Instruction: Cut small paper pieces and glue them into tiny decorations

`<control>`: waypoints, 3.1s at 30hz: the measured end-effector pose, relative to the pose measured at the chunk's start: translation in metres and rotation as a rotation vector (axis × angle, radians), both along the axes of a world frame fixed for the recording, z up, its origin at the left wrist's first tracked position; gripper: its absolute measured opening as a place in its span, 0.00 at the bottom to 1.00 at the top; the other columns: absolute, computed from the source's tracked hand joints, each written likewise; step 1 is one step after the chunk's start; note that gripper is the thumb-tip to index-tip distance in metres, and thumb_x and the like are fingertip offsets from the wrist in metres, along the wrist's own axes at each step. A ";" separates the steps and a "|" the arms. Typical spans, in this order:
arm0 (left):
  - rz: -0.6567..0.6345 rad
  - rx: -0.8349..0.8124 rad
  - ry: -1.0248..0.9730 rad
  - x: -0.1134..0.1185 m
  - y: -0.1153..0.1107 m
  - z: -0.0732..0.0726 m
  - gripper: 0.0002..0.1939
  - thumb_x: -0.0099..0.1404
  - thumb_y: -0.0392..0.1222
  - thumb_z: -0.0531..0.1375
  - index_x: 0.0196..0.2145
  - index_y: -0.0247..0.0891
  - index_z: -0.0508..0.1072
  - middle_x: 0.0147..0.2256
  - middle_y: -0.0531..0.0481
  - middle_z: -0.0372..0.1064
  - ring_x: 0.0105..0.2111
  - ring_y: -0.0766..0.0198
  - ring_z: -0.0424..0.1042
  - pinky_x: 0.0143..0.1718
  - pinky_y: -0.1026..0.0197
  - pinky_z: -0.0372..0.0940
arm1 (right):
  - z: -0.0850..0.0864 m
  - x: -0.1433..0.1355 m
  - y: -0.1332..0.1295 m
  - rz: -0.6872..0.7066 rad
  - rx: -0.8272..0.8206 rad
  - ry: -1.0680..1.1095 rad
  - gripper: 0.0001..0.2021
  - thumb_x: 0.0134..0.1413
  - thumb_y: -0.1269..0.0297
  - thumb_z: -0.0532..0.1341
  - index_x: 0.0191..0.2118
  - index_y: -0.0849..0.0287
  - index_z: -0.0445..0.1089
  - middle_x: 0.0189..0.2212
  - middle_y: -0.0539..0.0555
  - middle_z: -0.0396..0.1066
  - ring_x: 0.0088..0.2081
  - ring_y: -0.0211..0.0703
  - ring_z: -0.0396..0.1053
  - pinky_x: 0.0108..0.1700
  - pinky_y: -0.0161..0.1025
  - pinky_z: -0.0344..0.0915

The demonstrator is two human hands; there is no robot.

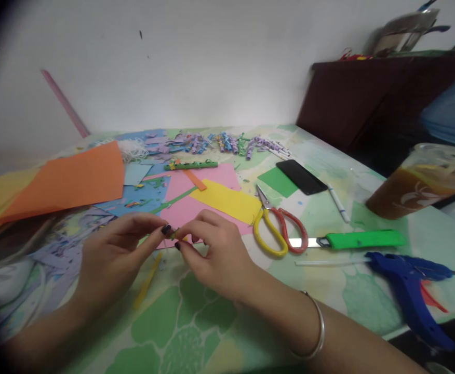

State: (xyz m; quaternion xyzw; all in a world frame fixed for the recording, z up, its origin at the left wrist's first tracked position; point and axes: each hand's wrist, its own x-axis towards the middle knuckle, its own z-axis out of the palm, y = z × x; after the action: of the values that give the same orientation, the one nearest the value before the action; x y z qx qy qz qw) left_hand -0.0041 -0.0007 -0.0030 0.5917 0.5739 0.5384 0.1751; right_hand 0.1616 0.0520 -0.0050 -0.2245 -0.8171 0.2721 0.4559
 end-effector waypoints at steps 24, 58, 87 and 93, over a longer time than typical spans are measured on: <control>0.062 0.123 0.230 0.001 -0.003 0.002 0.04 0.59 0.34 0.63 0.30 0.42 0.75 0.27 0.59 0.76 0.26 0.70 0.74 0.29 0.69 0.69 | 0.001 0.002 0.003 -0.020 -0.083 -0.061 0.05 0.54 0.76 0.59 0.33 0.61 0.70 0.26 0.49 0.65 0.28 0.35 0.62 0.29 0.33 0.57; 0.086 0.136 0.385 0.006 -0.004 -0.001 0.03 0.57 0.34 0.61 0.31 0.41 0.73 0.27 0.56 0.75 0.27 0.66 0.74 0.31 0.65 0.68 | -0.008 -0.001 0.006 -0.006 0.032 -0.116 0.05 0.57 0.74 0.56 0.35 0.60 0.68 0.27 0.50 0.64 0.29 0.36 0.62 0.29 0.33 0.59; -0.106 0.143 0.387 -0.003 0.003 -0.003 0.07 0.60 0.31 0.58 0.36 0.39 0.70 0.31 0.55 0.73 0.32 0.69 0.73 0.35 0.67 0.65 | -0.005 0.000 0.006 0.031 -0.011 -0.137 0.03 0.56 0.76 0.57 0.32 0.66 0.68 0.26 0.49 0.61 0.28 0.34 0.60 0.29 0.32 0.56; -0.108 0.179 0.435 -0.003 0.001 -0.002 0.07 0.60 0.31 0.59 0.37 0.38 0.70 0.32 0.54 0.74 0.32 0.69 0.73 0.36 0.67 0.65 | -0.005 0.000 0.005 0.016 -0.020 -0.136 0.03 0.56 0.76 0.57 0.33 0.65 0.68 0.25 0.48 0.61 0.27 0.33 0.59 0.29 0.32 0.56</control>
State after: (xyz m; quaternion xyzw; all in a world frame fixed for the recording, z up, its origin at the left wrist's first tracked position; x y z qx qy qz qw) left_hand -0.0076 0.0007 -0.0053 0.7367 0.5157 0.4369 0.0229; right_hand 0.1611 0.0574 -0.0100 -0.2407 -0.8452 0.2680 0.3948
